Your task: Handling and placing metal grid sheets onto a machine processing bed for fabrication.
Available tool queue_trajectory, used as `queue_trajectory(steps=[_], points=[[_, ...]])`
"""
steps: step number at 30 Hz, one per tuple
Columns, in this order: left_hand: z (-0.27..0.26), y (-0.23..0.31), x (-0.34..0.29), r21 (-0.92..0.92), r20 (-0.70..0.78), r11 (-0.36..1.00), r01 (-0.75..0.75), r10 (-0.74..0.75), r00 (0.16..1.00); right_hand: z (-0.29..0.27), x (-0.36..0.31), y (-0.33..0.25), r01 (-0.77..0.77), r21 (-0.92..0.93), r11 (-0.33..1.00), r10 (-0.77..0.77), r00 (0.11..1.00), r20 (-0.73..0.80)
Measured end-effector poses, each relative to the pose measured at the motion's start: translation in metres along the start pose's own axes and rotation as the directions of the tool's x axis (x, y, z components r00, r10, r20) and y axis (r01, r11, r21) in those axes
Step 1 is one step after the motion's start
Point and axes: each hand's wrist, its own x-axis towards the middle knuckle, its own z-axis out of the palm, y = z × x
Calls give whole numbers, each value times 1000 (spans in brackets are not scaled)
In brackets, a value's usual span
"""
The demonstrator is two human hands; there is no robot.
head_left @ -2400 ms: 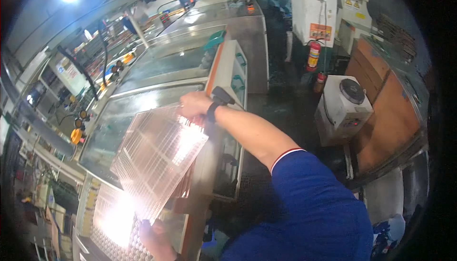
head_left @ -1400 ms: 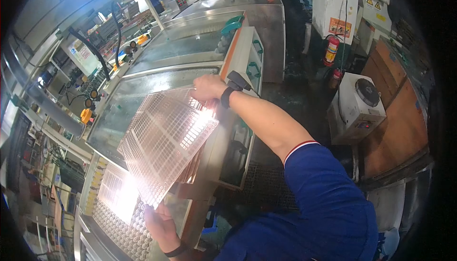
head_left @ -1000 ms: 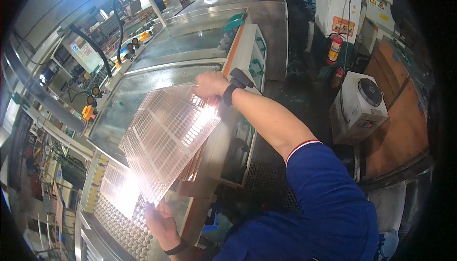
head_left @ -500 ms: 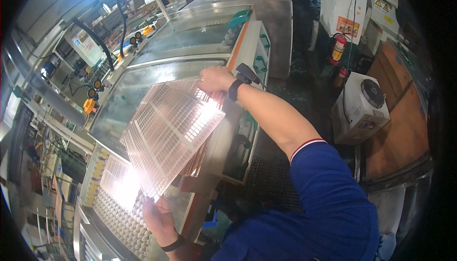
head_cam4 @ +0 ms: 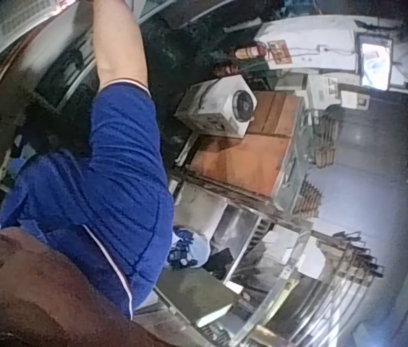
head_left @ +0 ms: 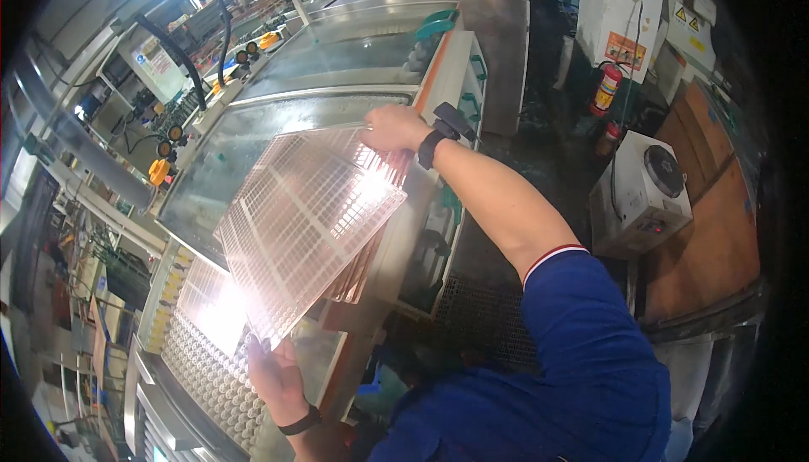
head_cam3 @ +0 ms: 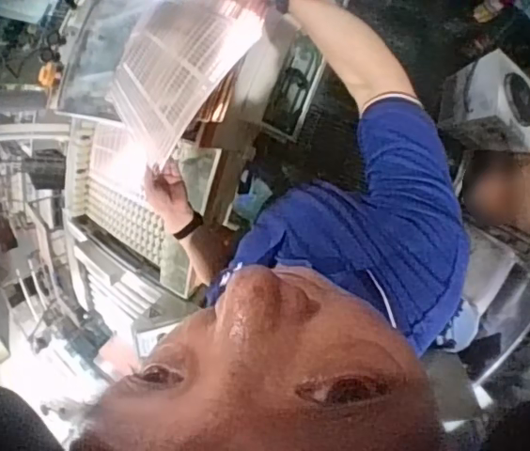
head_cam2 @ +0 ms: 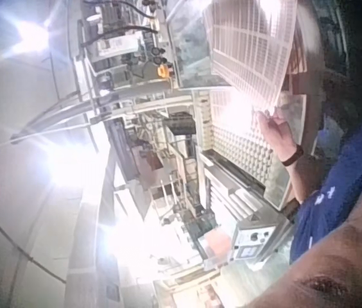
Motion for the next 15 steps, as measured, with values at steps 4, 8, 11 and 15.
queue_trajectory(steps=[4, 8, 11, 15], points=[[4, 3, 4, 11, -11, 1000, -19, 19, 1000, 1, 2, 0, 0, -11, 1000, 0, 1000, 7], [-4, 6, 11, 58, 15, 998, -17, 17, 1000, 1, 0, -1, -6, -5, 1000, 6, 1000, -2], [-7, 9, 14, 207, 89, 974, -93, 76, 993, -1, -2, -3, -4, 11, 1000, 4, 1000, 8], [-28, 22, 21, 233, 72, 958, -166, 153, 986, -3, -3, 0, 3, 25, 1000, -3, 1000, -11]])
